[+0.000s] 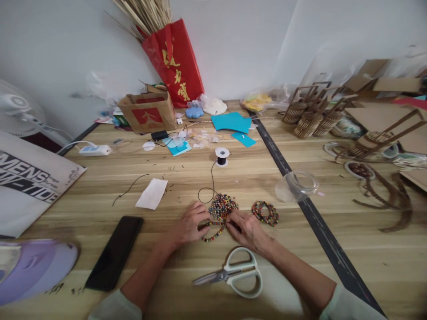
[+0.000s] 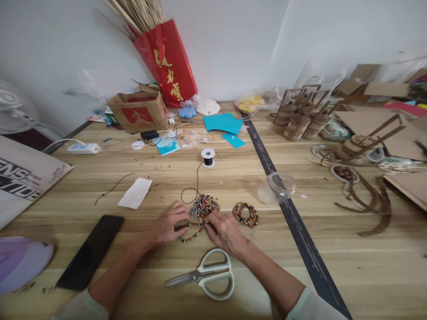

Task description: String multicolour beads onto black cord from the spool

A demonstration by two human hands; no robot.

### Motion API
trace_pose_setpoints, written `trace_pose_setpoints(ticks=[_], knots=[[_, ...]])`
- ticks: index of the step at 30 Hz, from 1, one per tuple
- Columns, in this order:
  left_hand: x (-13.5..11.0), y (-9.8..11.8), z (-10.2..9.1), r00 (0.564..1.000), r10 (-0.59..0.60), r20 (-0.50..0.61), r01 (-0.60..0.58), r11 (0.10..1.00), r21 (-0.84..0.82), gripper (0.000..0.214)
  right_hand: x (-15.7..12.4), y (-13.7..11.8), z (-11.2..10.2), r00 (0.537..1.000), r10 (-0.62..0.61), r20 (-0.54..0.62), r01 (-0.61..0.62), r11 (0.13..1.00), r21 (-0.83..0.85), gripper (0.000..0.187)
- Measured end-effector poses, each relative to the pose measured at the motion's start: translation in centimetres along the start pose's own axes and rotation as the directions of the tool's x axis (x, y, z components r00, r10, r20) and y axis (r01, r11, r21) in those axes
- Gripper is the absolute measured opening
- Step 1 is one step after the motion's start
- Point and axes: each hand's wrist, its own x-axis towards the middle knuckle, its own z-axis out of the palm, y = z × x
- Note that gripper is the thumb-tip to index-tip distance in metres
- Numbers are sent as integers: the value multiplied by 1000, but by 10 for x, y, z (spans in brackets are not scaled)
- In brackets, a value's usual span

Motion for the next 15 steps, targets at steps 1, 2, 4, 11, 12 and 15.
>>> trace_pose_setpoints(ticks=[1,2,4,11,12,15], knots=[[0,0,-1,1000,-2,1,2,1000,-1,14,0,0,0,1000,0,-1,0,1000,1,12],[-1,0,-2,1000,-7,3,7,1000,1,14,0,-1,-1,1000,1,-1,-1,1000,2,12],[-1,-1,-3,1000,-12,0,12,1000,15,11,0,-1,-1,1000,0,0,0,1000,4,12],[-2,1,-5,999,-28,28,26,997,79,11,0,0,-2,1000,4,8,-4,1000,5,11],[-2,1,-5,999,-30,33,27,996,84,11,0,0,-2,1000,5,10,-5,1000,3,11],[-2,1,-4,999,-31,33,28,995,96,12,0,-1,-3,1000,4,7,-4,1000,-2,11]])
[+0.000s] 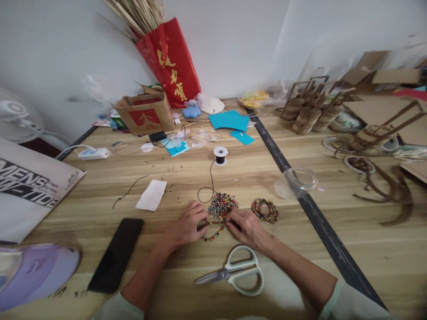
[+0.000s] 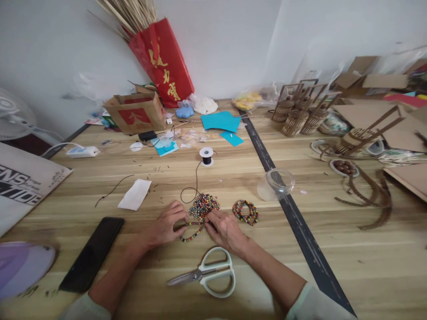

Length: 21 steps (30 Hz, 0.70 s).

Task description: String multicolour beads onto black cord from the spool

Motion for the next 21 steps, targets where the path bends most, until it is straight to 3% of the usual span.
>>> trace_pose_setpoints(ticks=[13,21], knots=[[1,1,0,1000,17,1,-17,1000,11,10,0,1,2,1000,6,-5,-6,1000,15,11],[-2,-6,-8,1000,-26,-5,25,993,-115,10,-1,2,3,1000,1,1,-1,1000,21,10]])
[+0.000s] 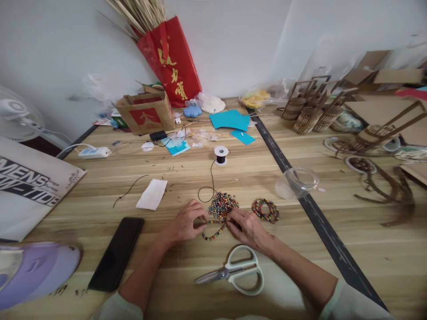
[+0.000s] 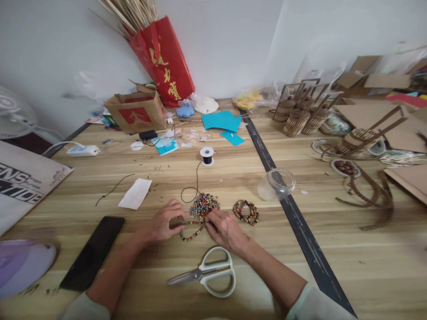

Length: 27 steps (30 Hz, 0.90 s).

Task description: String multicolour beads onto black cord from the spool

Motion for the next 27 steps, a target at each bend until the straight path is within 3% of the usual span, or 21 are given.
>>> trace_pose_setpoints(ticks=[11,27], knots=[[0,-11,-10,993,-41,110,55,990,-127,9,1,-2,-3,1000,10,18,-10,1000,-1,13],[-2,-15,-8,995,-2,97,12,995,-101,8,0,0,1,1000,8,6,-8,1000,-27,12]])
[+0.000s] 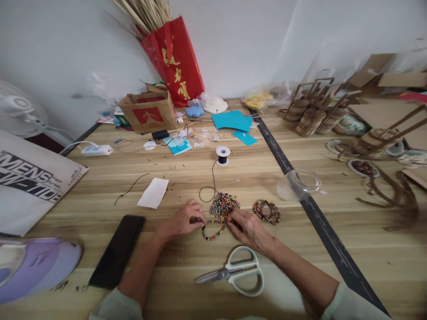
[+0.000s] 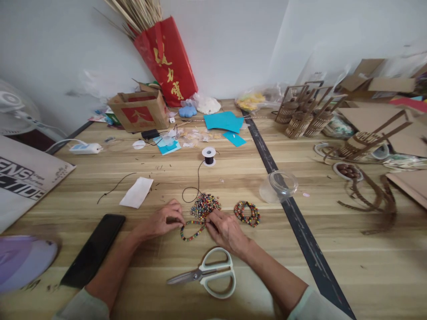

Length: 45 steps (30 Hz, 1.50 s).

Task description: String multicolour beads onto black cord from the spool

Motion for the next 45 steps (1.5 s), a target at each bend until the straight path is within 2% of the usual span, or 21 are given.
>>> trace_pose_setpoints(ticks=[7,23,38,45], knots=[[1,8,-3,999,-42,15,42,999,-16,4,0,0,0,1000,6,10,-6,1000,15,12],[1,6,-2,1000,-17,2,17,1000,-9,5,1,-3,-3,1000,-1,13,0,1000,10,14],[-1,7,-2,998,12,55,-11,1000,-24,5,0,-1,-1,1000,-3,-9,3,1000,-4,11],[-1,7,-3,997,10,82,-10,1000,-6,8,-1,0,-2,1000,6,15,-6,1000,7,10]])
